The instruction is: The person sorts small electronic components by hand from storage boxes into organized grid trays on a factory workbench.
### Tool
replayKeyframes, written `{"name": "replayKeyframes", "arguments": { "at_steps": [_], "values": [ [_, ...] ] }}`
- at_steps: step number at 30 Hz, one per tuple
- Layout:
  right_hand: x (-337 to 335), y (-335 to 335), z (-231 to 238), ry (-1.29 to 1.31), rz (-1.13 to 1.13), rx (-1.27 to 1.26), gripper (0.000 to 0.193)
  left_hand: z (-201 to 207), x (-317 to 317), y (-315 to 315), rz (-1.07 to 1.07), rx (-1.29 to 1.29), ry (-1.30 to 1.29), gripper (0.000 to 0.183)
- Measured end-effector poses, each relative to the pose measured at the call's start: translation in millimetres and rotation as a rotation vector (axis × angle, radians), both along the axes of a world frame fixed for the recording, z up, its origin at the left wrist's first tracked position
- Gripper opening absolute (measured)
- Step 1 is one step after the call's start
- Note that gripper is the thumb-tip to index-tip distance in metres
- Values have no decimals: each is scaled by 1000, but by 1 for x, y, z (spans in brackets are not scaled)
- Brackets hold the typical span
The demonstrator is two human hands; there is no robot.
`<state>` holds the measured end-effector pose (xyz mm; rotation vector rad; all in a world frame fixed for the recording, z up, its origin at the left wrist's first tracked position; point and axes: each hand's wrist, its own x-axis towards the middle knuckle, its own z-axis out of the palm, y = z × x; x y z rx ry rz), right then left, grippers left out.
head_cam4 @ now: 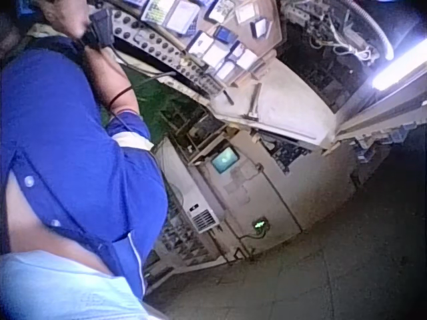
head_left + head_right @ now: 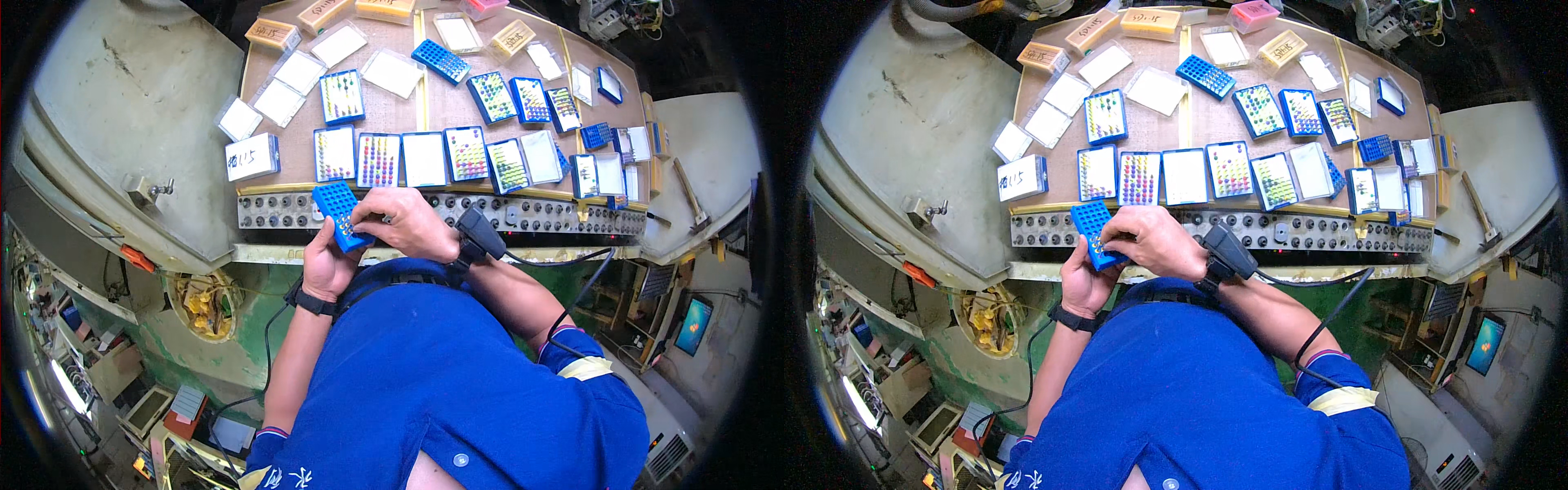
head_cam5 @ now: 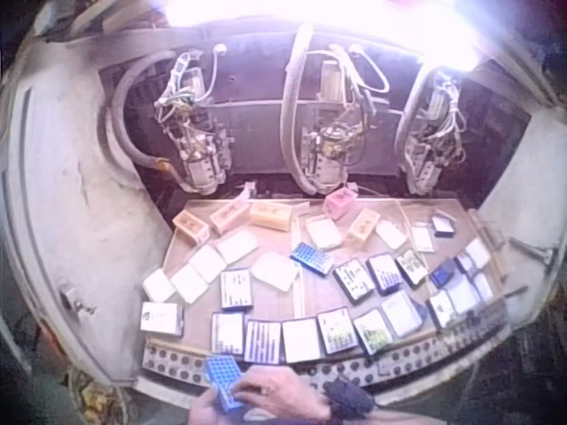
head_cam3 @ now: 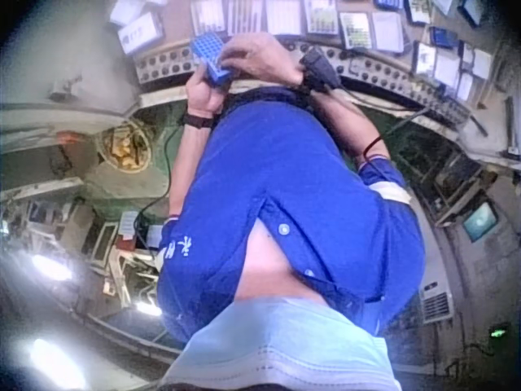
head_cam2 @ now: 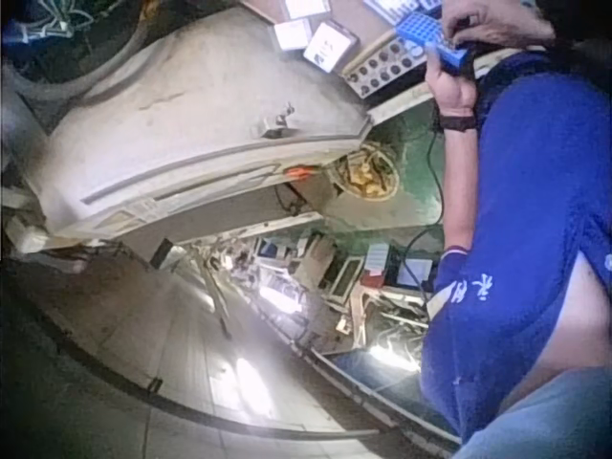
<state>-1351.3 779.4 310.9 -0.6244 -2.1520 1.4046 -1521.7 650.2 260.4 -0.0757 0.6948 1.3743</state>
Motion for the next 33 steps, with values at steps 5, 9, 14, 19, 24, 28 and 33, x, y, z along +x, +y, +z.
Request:
{"name": "replayKeyframes", "arguments": {
  "at_steps": [5,9,14,19,24,28,33],
  "values": [
    [7,14,3,12,-46,-89,12,-6,0,-1,33,-14,17,52],
    [19,60,-47,-144,-458,-53,10,-8,-5,-1,35,18,-21,54],
    [17,82,-72,-266,-494,79,10,-6,-3,0,63,-32,-14,56],
    [16,80,-64,-273,-457,71,10,-4,-5,1,64,-12,-23,57],
    [17,79,-66,-255,-405,135,7,-4,-6,3,71,-10,-23,57],
    [14,77,-66,-283,-370,255,5,-3,-5,4,76,-43,-6,57],
    [13,80,-62,-350,-267,281,8,-4,-7,5,75,-26,-28,57]
  ]
}}
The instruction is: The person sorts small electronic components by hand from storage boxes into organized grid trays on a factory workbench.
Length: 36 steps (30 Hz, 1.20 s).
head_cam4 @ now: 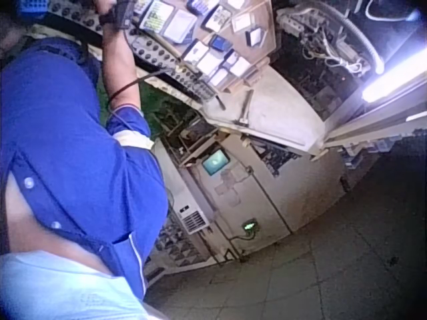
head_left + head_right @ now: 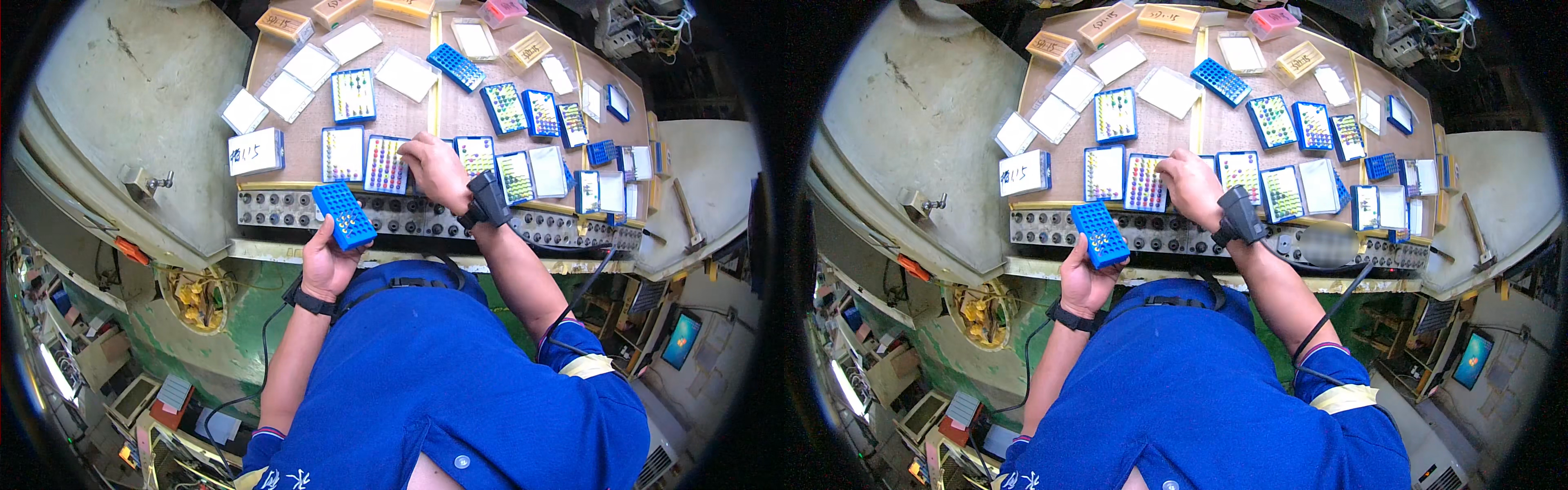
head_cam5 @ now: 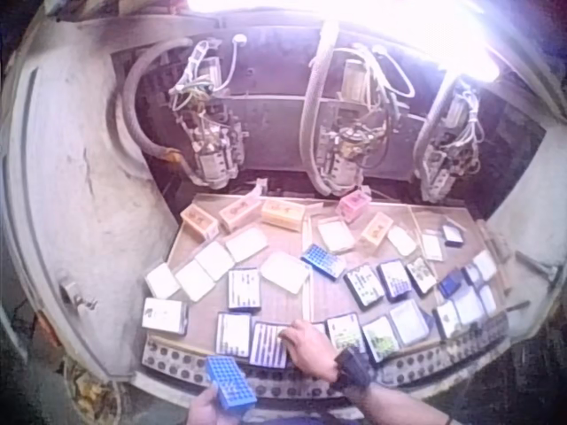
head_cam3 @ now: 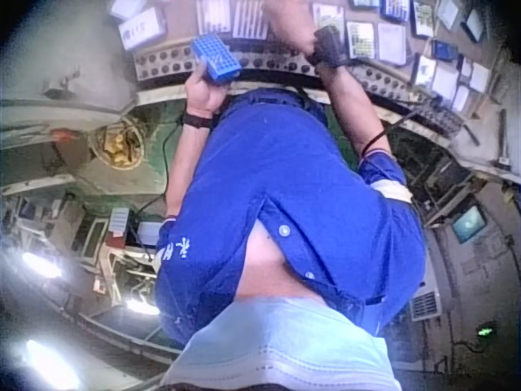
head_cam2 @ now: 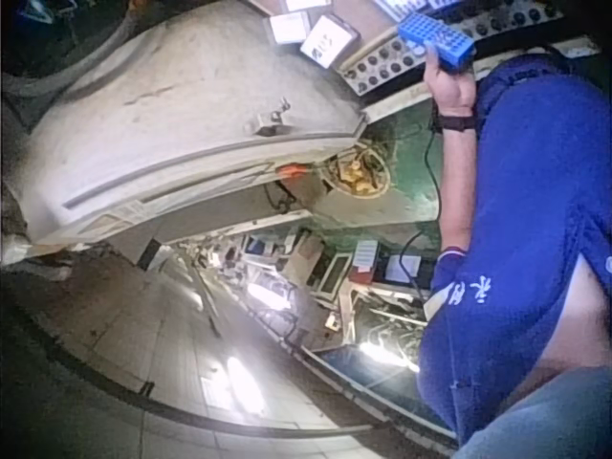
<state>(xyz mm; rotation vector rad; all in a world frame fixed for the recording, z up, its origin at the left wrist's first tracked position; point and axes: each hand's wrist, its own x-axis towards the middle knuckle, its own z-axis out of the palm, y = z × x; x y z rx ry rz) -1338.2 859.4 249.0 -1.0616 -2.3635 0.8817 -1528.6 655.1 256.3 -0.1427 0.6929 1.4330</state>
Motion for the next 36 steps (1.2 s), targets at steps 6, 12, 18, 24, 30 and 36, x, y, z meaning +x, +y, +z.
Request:
{"name": "replayKeyframes", "arguments": {
  "at_steps": [6,12,18,24,30,36],
  "values": [
    [-5,5,-4,166,-168,-28,9,0,1,2,47,-14,1,62],
    [-6,6,-10,117,-119,34,11,2,-1,3,67,33,-22,67],
    [-4,2,-3,14,-11,120,15,0,-4,1,58,66,-34,68],
    [-13,-53,71,276,89,-430,18,-8,-2,-4,102,102,48,60],
    [-15,-79,72,314,92,-498,18,-16,1,-2,72,183,97,51],
    [-11,-72,70,261,35,-458,12,-14,5,2,69,178,190,37]
  ]
}}
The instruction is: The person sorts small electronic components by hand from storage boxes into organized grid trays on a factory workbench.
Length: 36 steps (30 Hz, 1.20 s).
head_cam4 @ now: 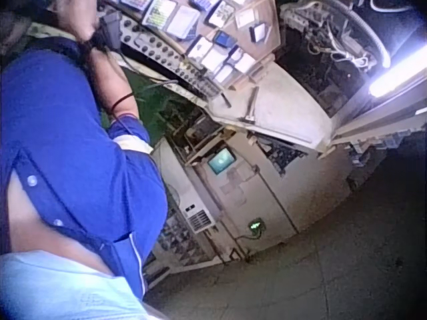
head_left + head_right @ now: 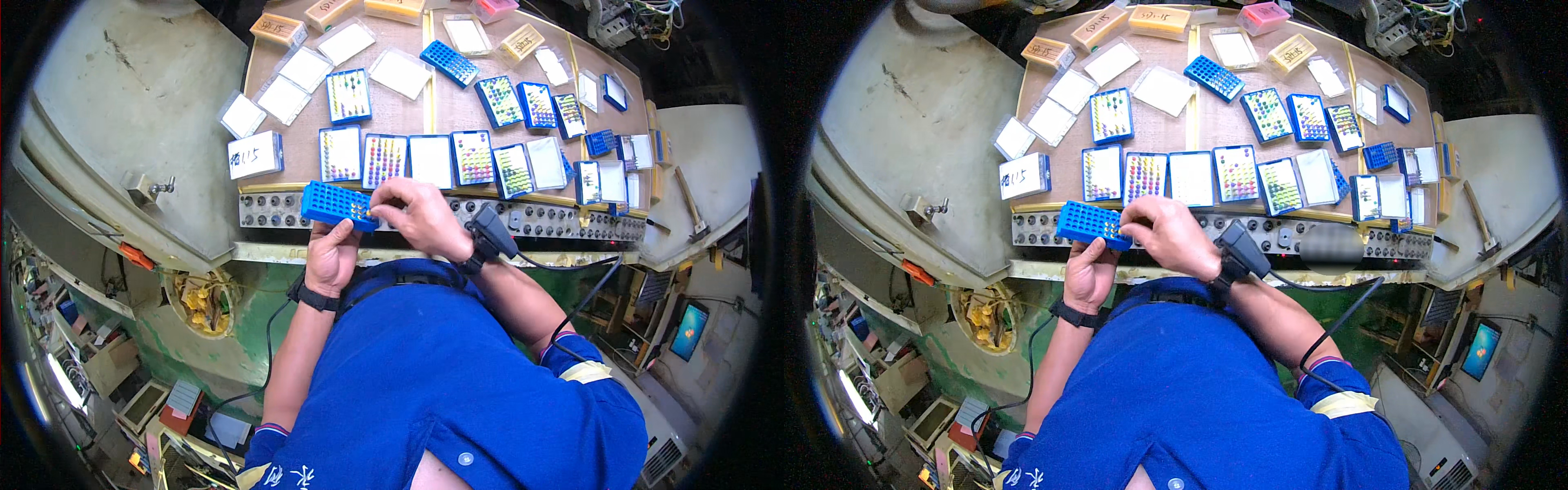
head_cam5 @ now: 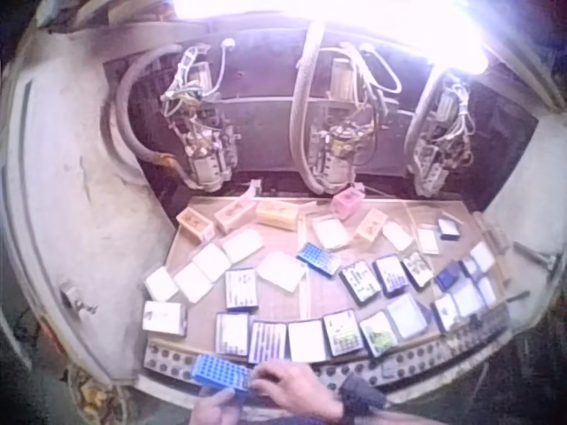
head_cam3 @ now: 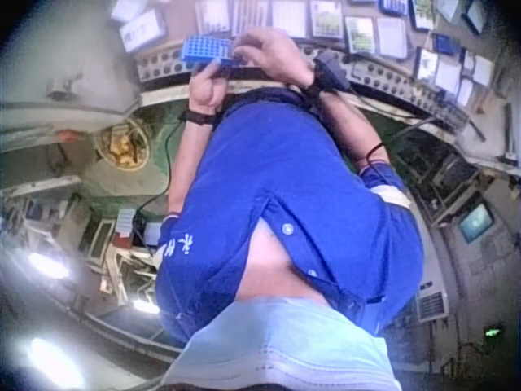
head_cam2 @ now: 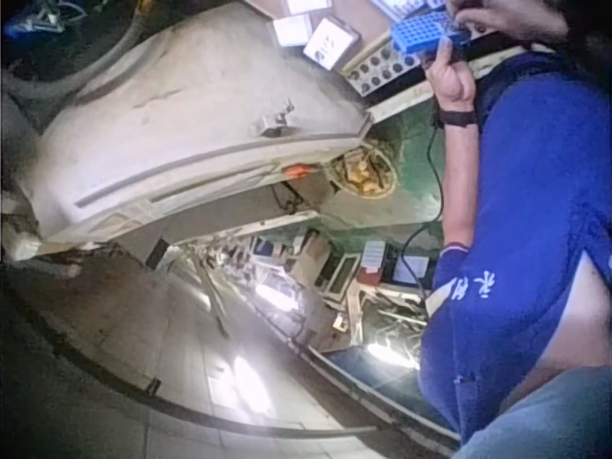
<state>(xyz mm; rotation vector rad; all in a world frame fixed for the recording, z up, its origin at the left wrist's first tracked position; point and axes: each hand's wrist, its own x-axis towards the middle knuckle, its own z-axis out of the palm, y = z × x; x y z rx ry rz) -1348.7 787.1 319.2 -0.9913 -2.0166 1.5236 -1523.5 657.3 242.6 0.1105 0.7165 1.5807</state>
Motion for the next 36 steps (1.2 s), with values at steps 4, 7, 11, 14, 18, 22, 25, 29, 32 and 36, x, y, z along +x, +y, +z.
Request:
{"name": "replayKeyframes", "arguments": {
  "at_steps": [4,7,11,14,18,22,25,29,32,36],
  "values": [
    [6,42,-30,31,-283,5,12,3,-3,4,34,-77,-82,36],
    [8,77,-59,-144,-353,231,14,4,-6,3,30,-94,-182,42],
    [3,85,-70,-183,-247,340,8,2,-6,4,11,-91,-181,51],
    [6,83,-71,-194,-231,347,6,2,-8,5,-7,-99,-169,55],
    [7,81,-72,-204,-195,399,6,-2,-11,5,-17,-108,-174,57],
    [6,80,-74,-223,-180,467,6,-1,-11,8,-15,-113,-188,57],
    [8,80,-75,-260,-101,512,6,-2,-11,9,-31,-114,-184,57],
    [8,83,-73,-313,-26,520,9,-1,-12,9,-40,-115,-178,59],
    [5,87,-70,-219,-171,466,10,1,-11,9,-33,-108,-183,61],
    [1,92,-75,-186,-232,434,9,0,-11,6,-4,-91,-193,66]
  ]
}}
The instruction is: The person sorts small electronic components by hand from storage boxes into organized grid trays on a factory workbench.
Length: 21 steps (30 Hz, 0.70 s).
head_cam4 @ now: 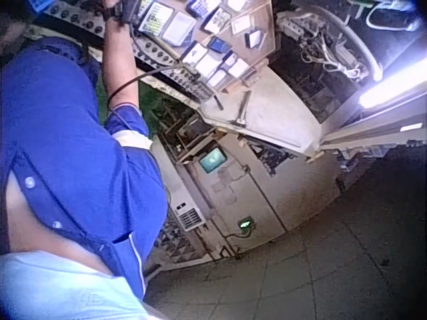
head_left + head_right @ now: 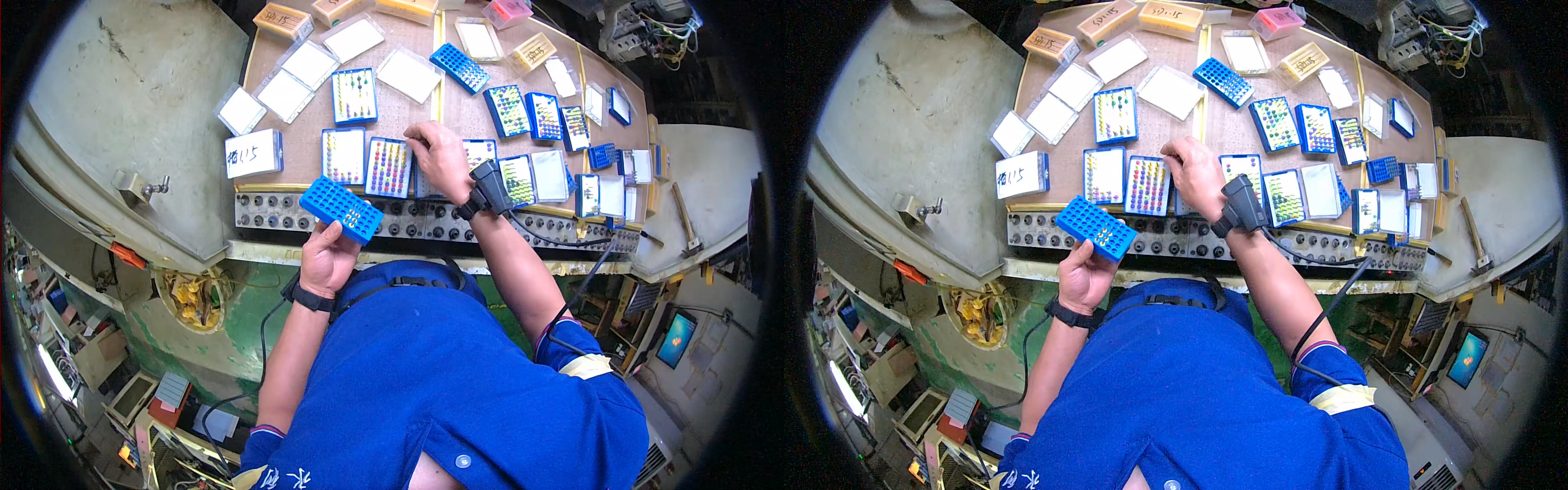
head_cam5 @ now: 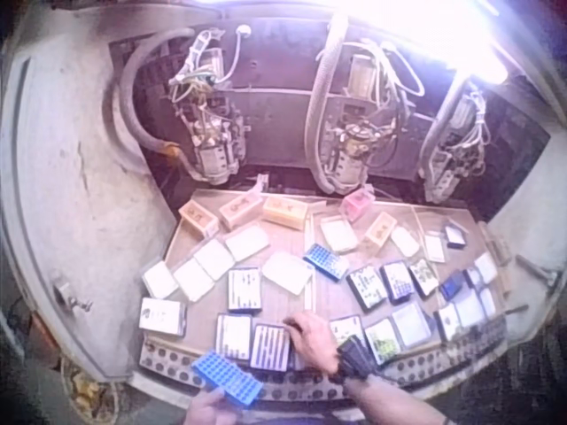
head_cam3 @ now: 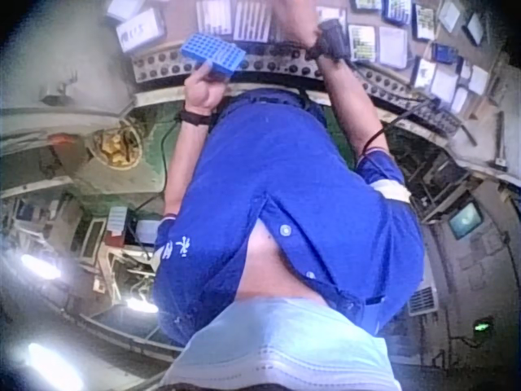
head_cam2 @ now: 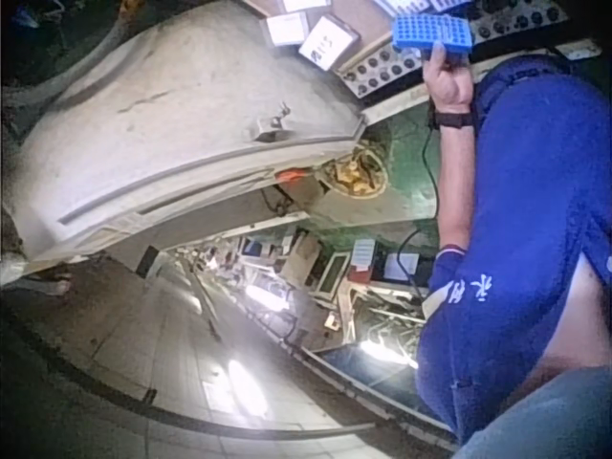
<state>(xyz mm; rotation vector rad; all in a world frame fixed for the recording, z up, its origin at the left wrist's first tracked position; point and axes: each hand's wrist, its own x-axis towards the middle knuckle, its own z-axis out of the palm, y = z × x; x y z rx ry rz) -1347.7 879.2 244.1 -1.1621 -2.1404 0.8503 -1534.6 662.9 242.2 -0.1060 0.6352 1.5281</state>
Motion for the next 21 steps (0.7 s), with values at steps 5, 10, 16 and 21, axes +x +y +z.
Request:
{"name": "replayKeyframes", "arguments": {
  "at_steps": [5,10,16,21],
  "values": [
    [-1,-3,-6,-31,29,17,7,10,1,3,10,10,-25,74],
    [-2,-1,-7,-160,171,194,10,18,0,5,-3,3,-28,76],
    [3,-6,14,-199,138,-27,17,19,-5,4,-24,46,-61,65],
    [24,-43,32,4,-23,-209,28,21,-9,5,-75,40,-20,58]
  ]
}}
